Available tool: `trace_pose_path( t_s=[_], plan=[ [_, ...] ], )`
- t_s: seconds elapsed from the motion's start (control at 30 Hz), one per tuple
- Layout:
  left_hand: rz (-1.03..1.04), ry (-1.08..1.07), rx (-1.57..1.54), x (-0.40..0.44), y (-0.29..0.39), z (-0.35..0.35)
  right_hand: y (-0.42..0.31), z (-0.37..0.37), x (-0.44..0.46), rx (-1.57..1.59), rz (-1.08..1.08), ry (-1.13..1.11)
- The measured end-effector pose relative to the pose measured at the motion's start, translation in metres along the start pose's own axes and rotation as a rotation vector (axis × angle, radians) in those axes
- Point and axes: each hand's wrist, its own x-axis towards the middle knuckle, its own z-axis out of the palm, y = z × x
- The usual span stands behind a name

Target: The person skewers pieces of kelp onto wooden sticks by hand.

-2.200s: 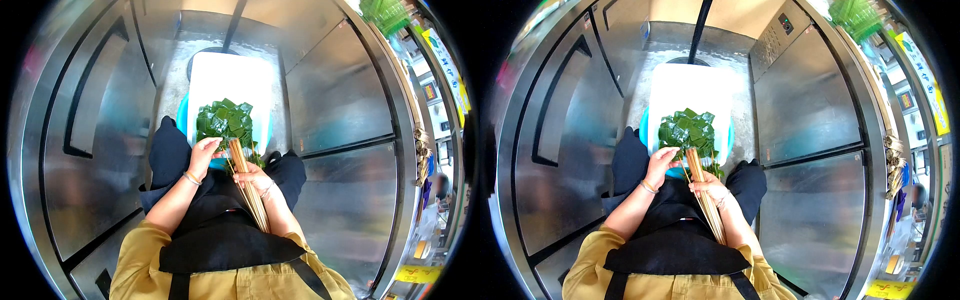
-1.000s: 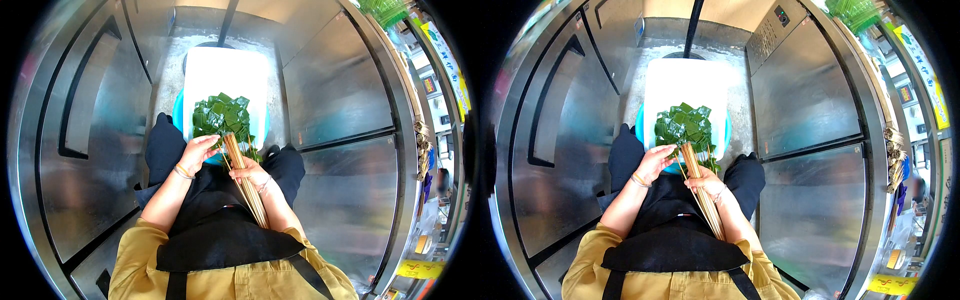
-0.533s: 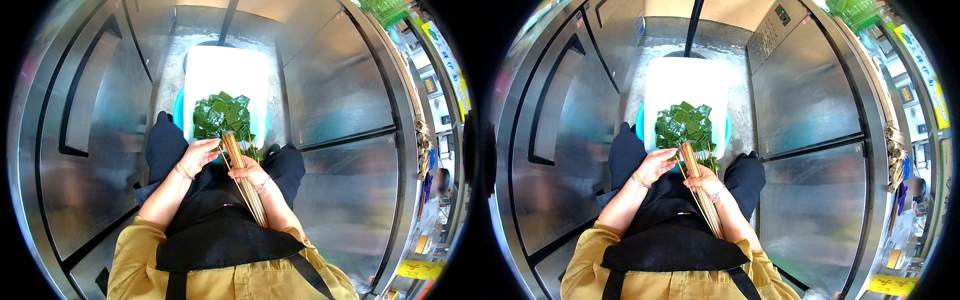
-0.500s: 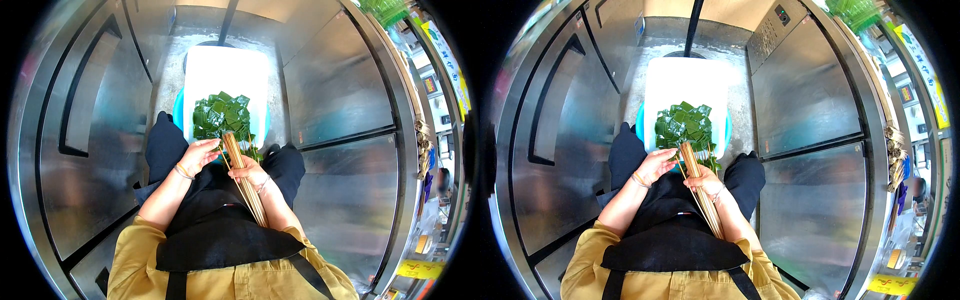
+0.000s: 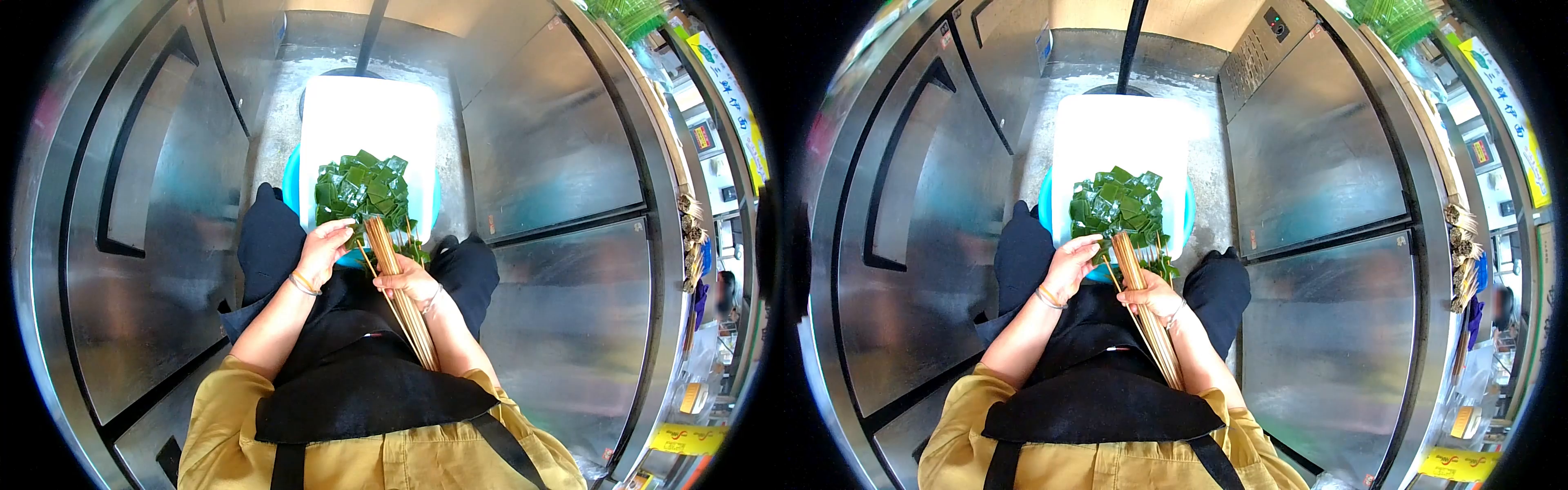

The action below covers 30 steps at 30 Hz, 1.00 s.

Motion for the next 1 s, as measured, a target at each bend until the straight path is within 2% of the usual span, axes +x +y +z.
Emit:
trace_pose_path(
  t_s=[0.27,0.63,0.7,1.0],
  plan=[
    [0.170,-0.001,0.246,-0.003,0.003,0.004,0.000,-0.001,0.000,0.026,-0.013,-0.012],
    [0.282,-0.136,0.363,-0.017,-0.010,0.020,0.003,-0.008,0.000,0.055,-0.026,-0.022],
    [0.153,-0.177,0.396,-0.031,-0.016,0.024,0.004,-0.009,0.000,0.063,-0.035,-0.024],
    [0.088,-0.198,0.219,-0.045,-0.020,0.029,0.003,-0.009,0.000,0.081,-0.072,-0.069]
  ],
)
